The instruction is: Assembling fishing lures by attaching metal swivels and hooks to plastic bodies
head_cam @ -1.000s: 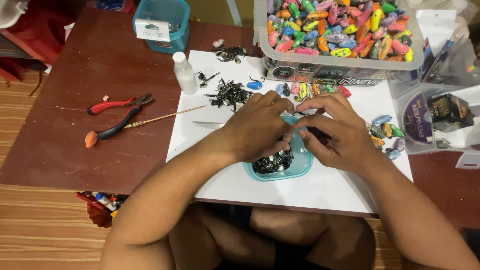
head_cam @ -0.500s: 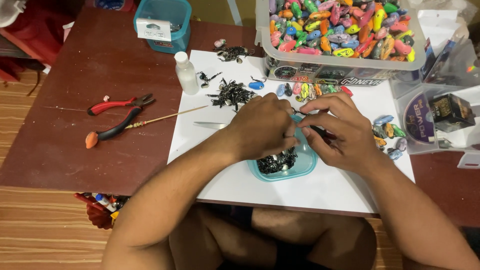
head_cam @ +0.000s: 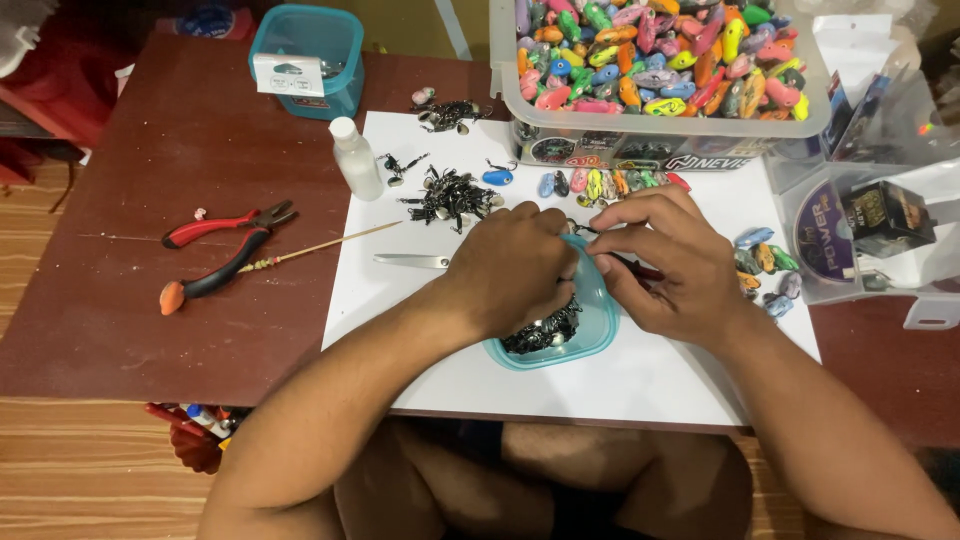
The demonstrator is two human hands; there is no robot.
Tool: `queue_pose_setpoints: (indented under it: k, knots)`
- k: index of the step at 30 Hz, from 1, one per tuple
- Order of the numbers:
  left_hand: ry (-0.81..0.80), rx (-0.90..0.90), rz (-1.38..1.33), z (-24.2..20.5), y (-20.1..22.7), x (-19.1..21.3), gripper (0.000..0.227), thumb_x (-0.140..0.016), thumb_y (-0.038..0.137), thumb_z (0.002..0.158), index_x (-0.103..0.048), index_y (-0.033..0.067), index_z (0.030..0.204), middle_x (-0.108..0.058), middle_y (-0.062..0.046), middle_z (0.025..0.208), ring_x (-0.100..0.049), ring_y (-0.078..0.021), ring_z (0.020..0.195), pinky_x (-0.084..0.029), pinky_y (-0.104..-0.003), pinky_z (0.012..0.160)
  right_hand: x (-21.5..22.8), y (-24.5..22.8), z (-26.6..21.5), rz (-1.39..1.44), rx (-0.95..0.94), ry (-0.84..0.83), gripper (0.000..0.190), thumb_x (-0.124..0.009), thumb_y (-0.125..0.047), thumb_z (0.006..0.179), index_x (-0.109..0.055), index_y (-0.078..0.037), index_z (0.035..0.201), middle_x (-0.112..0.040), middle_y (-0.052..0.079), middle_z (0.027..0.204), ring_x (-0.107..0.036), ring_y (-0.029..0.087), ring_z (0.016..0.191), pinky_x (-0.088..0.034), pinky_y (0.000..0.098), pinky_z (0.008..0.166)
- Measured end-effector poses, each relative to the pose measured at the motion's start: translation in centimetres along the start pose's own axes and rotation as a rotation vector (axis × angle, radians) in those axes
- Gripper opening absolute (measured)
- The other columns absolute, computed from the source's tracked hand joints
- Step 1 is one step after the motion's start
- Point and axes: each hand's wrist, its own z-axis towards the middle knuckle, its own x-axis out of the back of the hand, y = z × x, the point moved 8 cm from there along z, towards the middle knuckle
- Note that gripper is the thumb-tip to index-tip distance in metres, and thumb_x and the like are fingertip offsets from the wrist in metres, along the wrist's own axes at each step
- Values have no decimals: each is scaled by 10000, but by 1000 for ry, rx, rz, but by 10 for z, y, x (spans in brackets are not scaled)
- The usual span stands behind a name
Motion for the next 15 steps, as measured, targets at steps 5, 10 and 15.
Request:
queue_pose_setpoints:
  k: [5,10,15]
  knots:
    - [-74,18,-120,4,-5,11,116,-715,186,834,-787,96,834,-692,-132,930,-689,-346,905,-568,-459,775,4,-2,4,-4,2,4,49,-725,-48,945,-772,-53,931,-736,135,1025,-674,373,910,-553,462,796]
    - [-156,65,-199,3,-11,20,116,-702,150,848,-797,92,881,-709,-145,1031,-666,-349,1015,-542,-471,900,8,-1,3,-14,2,26,59,-718,-35,941,-771,-60,931,-742,122,1038,-675,359,923,-558,457,818]
    - [-174,-3,-64,1,-9,14,123,-781,216,818,-807,131,903,-689,-117,1023,-655,-318,981,-535,-452,865,8,1,2,-4,0,30,47,-725,-42,945,-767,-47,923,-745,141,1028,-675,373,908,-557,478,804]
